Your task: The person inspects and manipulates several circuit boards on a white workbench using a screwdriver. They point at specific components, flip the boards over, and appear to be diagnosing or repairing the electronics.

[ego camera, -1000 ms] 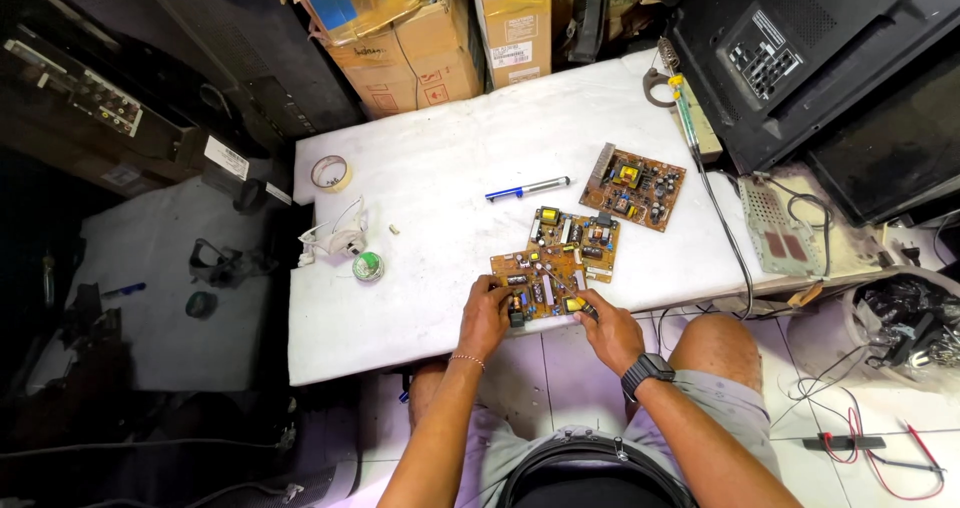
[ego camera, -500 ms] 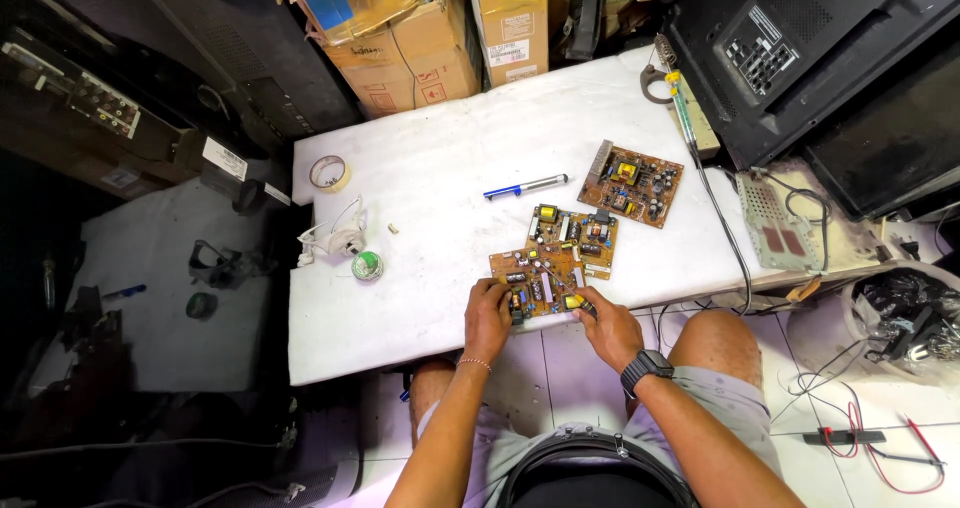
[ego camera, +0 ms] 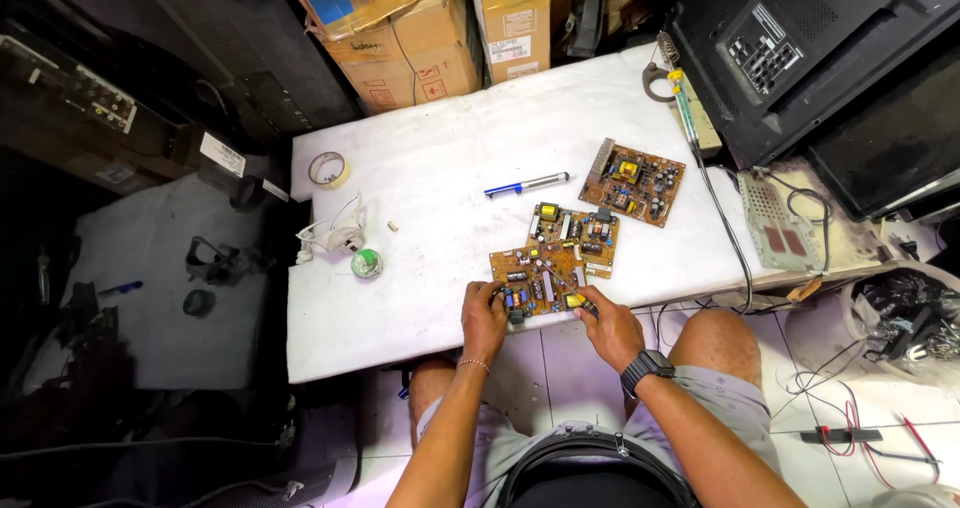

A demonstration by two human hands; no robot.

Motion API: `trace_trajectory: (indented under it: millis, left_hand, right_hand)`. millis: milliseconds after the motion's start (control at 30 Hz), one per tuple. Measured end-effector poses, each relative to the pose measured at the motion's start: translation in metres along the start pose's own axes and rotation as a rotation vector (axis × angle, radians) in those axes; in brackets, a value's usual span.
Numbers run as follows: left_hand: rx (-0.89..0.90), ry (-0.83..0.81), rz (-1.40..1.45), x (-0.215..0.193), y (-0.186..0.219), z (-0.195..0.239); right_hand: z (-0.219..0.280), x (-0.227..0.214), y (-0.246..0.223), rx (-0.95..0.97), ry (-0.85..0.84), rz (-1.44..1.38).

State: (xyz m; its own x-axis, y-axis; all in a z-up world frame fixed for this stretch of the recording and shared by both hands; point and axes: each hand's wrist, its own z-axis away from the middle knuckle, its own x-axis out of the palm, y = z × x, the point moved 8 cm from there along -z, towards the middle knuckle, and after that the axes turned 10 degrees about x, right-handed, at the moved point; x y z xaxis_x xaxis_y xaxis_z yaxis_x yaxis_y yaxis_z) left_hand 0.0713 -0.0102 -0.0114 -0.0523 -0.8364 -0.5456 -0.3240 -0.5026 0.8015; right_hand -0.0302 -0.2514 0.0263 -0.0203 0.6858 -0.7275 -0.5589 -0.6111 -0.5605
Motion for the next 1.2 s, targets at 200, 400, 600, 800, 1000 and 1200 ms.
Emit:
trace_trajectory:
  millis: [200, 400, 600, 800, 1000, 1200]
  left_hand:
    - [-0.025, 0.059, -0.053, 0.007, -0.014, 0.0]
    - [0.068, 0.093, -0.082, 0.004, 0.001, 0.006]
    - [0.095, 0.082, -0.133, 0.001, 0.011, 0.008]
    - [0.133, 0.067, -0.21, -0.006, 0.039, 0.002]
    - [0.257, -0.132, -0.42, 0.021, 0.08, -0.004]
    - [0.384, -0.106, -0.569, 0.033, 0.072, -0.012]
  right_hand:
    - [0.001, -0.001, -0.003, -0.031, 0.016, -0.007]
    - [0.005, -0.002, -0.003, -0.035, 0.014, -0.041]
    - [0.005, -0.002, -0.001, -0.016, 0.008, -0.014]
    - [0.006, -0.002, 0.0, -0.01, 0.017, -0.013]
    - [0.002, 0.001, 0.002, -0.019, 0.007, -0.002]
    - [-0.001, 0.002, 0.005, -0.019, 0.004, -0.019]
